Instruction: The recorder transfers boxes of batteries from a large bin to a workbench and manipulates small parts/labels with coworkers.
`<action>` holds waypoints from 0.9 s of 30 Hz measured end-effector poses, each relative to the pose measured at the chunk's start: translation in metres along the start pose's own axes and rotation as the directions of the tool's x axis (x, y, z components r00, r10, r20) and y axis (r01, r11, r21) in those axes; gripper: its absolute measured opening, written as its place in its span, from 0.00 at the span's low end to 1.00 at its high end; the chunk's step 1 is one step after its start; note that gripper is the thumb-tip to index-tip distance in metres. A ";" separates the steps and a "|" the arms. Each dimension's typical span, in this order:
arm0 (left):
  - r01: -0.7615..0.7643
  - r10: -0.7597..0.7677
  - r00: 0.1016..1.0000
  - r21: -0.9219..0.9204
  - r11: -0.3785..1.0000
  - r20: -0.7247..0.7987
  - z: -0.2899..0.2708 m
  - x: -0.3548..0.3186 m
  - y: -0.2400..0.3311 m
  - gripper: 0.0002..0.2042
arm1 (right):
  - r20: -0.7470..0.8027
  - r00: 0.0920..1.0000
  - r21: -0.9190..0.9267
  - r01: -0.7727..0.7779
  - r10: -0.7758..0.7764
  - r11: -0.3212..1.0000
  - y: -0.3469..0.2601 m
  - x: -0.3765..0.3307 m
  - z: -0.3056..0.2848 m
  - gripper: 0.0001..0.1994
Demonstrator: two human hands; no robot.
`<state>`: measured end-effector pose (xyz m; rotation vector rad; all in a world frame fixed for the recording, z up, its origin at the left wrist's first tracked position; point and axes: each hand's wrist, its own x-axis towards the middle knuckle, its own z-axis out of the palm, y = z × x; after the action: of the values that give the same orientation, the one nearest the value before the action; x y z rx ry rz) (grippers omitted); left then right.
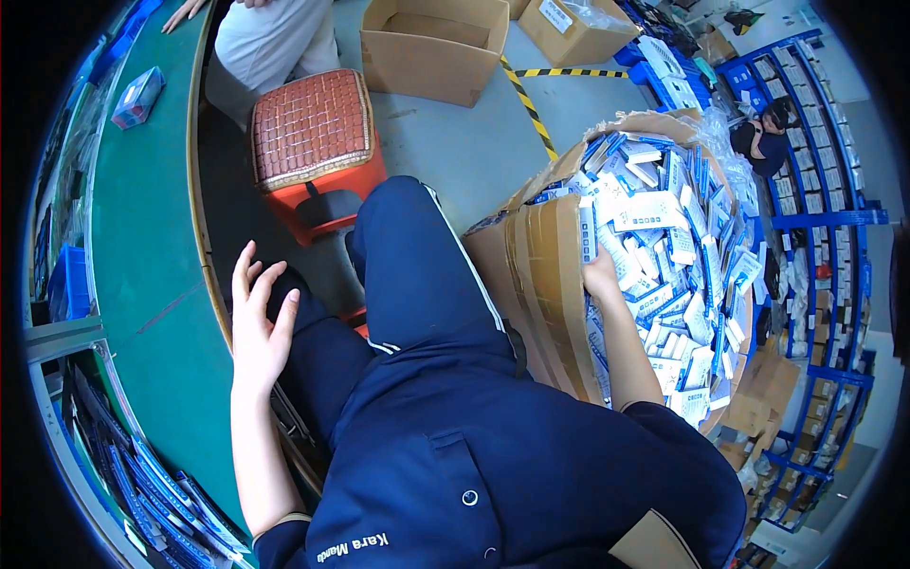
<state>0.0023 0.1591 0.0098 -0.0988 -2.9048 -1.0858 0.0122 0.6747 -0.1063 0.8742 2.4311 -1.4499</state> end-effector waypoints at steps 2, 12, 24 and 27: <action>0.008 -0.008 1.000 0.012 1.000 0.008 0.001 0.000 -0.003 0.17 | -0.134 0.964 -0.336 0.173 -0.229 0.926 -0.013 0.000 -0.005 0.21; 0.009 -0.002 0.997 -0.079 0.997 0.083 0.001 -0.002 -0.005 0.17 | -0.265 0.913 -0.219 0.258 -0.312 0.941 -0.039 0.042 -0.109 0.38; -0.001 0.002 0.983 -0.007 1.000 0.186 -0.002 -0.004 0.002 0.20 | -0.496 0.867 -0.066 0.007 -0.039 0.998 -0.028 0.046 -0.024 0.63; 0.004 -0.012 0.951 0.027 1.000 0.308 -0.005 -0.006 -0.001 0.21 | -0.586 0.809 -0.339 -0.298 0.047 0.893 -0.049 0.037 -0.020 0.66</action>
<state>0.0088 0.1554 0.0125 -0.2803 -3.1935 -1.1261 -0.0429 0.6886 -0.0758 1.5362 2.7928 -0.5953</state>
